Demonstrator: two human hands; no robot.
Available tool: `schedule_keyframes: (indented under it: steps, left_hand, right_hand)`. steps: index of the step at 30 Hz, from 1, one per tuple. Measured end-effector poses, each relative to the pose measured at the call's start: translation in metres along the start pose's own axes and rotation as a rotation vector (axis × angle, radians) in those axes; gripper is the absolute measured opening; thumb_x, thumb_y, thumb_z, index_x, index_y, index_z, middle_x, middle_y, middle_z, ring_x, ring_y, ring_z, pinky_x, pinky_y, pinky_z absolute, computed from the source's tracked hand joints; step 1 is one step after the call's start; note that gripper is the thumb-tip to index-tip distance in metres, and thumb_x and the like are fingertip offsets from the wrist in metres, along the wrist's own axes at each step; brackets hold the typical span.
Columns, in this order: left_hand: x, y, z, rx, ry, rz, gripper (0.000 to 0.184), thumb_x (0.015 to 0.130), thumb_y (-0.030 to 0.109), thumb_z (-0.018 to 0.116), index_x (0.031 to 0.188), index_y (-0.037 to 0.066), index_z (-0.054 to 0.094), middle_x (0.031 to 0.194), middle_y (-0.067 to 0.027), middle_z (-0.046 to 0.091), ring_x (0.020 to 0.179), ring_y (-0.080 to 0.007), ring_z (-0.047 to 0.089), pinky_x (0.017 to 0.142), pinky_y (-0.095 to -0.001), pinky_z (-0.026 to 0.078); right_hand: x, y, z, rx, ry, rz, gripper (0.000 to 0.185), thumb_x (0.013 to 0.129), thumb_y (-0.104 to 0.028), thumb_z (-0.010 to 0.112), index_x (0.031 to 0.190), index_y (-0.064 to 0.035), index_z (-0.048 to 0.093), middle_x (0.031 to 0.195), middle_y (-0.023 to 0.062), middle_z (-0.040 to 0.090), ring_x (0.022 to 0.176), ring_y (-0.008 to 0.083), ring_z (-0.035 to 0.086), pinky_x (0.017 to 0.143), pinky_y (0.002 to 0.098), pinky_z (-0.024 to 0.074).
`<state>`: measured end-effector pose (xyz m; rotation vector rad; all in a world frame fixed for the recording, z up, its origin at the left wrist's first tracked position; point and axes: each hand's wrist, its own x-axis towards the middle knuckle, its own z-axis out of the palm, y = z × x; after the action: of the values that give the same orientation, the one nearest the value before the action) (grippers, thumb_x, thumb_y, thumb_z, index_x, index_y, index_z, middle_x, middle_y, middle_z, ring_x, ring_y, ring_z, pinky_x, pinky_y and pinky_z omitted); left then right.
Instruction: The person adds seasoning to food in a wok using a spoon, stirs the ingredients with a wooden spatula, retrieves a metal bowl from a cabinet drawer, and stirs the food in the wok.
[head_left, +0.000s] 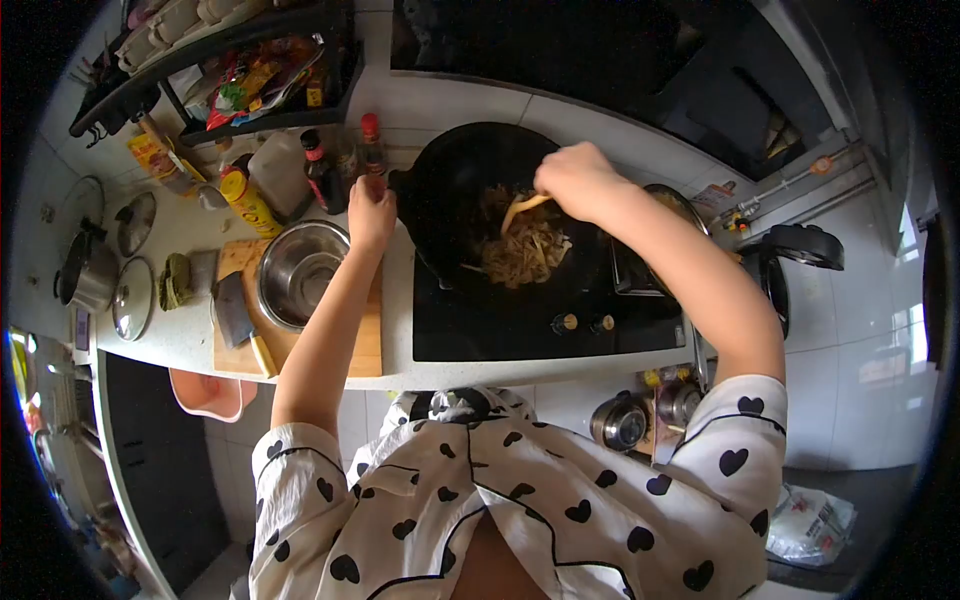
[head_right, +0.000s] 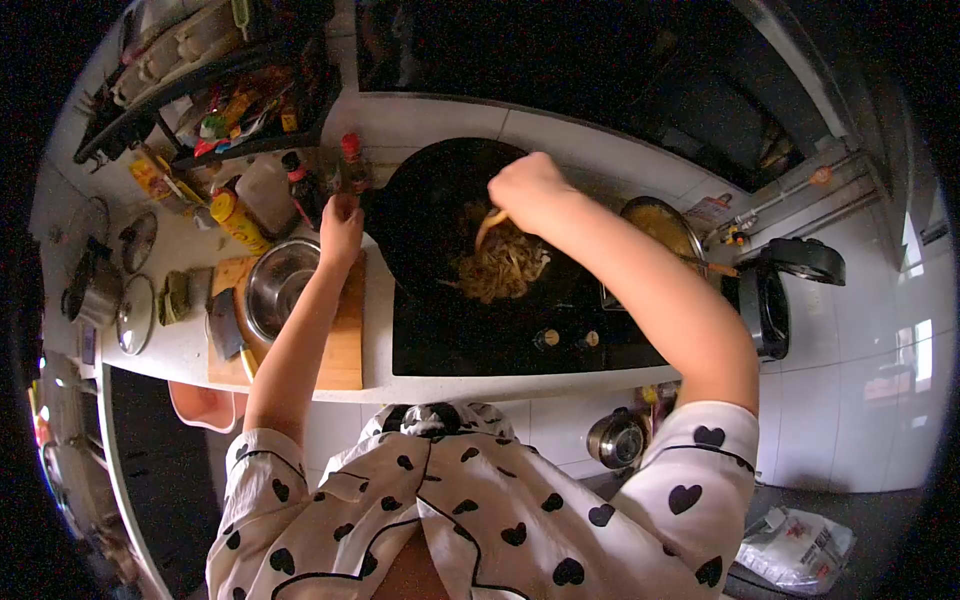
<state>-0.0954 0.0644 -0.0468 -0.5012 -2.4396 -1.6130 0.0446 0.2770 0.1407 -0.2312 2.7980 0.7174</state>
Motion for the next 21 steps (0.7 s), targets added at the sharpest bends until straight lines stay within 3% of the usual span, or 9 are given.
schedule_keyframes:
  steps: [3, 6, 11, 16, 18, 21]
  left_hand:
    - [0.002, -0.009, 0.004, -0.001, 0.003, 0.049, 0.020, 0.075, 0.010, 0.053, 0.093, 0.001, 0.051, 0.088, -0.0169, 0.054, 0.086, -0.0323, 0.053, 0.078, -0.0386, 0.042]
    - [0.000, -0.004, 0.003, -0.005, -0.018, 0.024, 0.020, 0.075, 0.010, 0.053, 0.093, 0.001, 0.050, 0.088, -0.0171, 0.054, 0.087, -0.0329, 0.052, 0.078, -0.0392, 0.042]
    - [-0.001, -0.001, 0.001, 0.034, -0.037, 0.072, 0.017, 0.077, 0.010, 0.053, 0.091, 0.001, 0.049, 0.087, -0.0171, 0.054, 0.088, -0.0337, 0.051, 0.078, -0.0398, 0.042]
    - [0.001, -0.011, 0.005, 0.002, -0.038, 0.064, 0.016, 0.078, 0.010, 0.053, 0.090, 0.001, 0.050, 0.087, -0.0171, 0.054, 0.088, -0.0337, 0.051, 0.078, -0.0395, 0.042]
    - [0.001, -0.014, 0.006, 0.015, -0.029, 0.063, 0.015, 0.078, 0.010, 0.053, 0.090, 0.001, 0.050, 0.088, -0.0170, 0.054, 0.089, -0.0336, 0.051, 0.078, -0.0394, 0.042]
    - [0.000, -0.012, 0.005, 0.003, -0.040, 0.028, 0.016, 0.078, 0.011, 0.053, 0.090, 0.001, 0.050, 0.088, -0.0169, 0.054, 0.089, -0.0335, 0.052, 0.078, -0.0396, 0.042]
  right_hand:
    - [-0.054, 0.013, -0.016, 0.198, -0.041, 0.146, 0.029, 0.066, 0.003, 0.059, 0.088, -0.0144, 0.068, 0.087, 0.0071, 0.062, 0.088, 0.0256, 0.059, 0.072, 0.0372, 0.0476]
    - [-0.101, 0.019, -0.016, 0.240, 0.083, 0.192, 0.024, 0.069, 0.000, 0.059, 0.084, -0.0148, 0.069, 0.081, 0.0067, 0.062, 0.082, 0.0249, 0.061, 0.068, 0.0357, 0.0479]
    - [-0.148, 0.016, -0.025, 0.396, 0.034, 0.284, 0.029, 0.069, 0.003, 0.054, 0.089, -0.0142, 0.068, 0.079, 0.0077, 0.059, 0.081, 0.0270, 0.059, 0.070, 0.0369, 0.0455]
    - [-0.147, -0.007, 0.024, 0.528, 0.014, 0.335, 0.037, 0.068, 0.006, 0.052, 0.094, -0.0153, 0.068, 0.079, 0.0091, 0.058, 0.080, 0.0285, 0.058, 0.070, 0.0368, 0.0451]
    - [-0.136, -0.015, 0.054, 0.605, 0.162, 0.344, 0.037, 0.070, 0.006, 0.052, 0.096, -0.0150, 0.067, 0.081, 0.0095, 0.057, 0.080, 0.0293, 0.058, 0.071, 0.0371, 0.0452]
    - [-0.124, -0.020, 0.053, 0.692, 0.144, 0.406, 0.038, 0.070, 0.007, 0.052, 0.099, -0.0138, 0.066, 0.085, 0.0117, 0.058, 0.082, 0.0301, 0.058, 0.073, 0.0384, 0.0460]
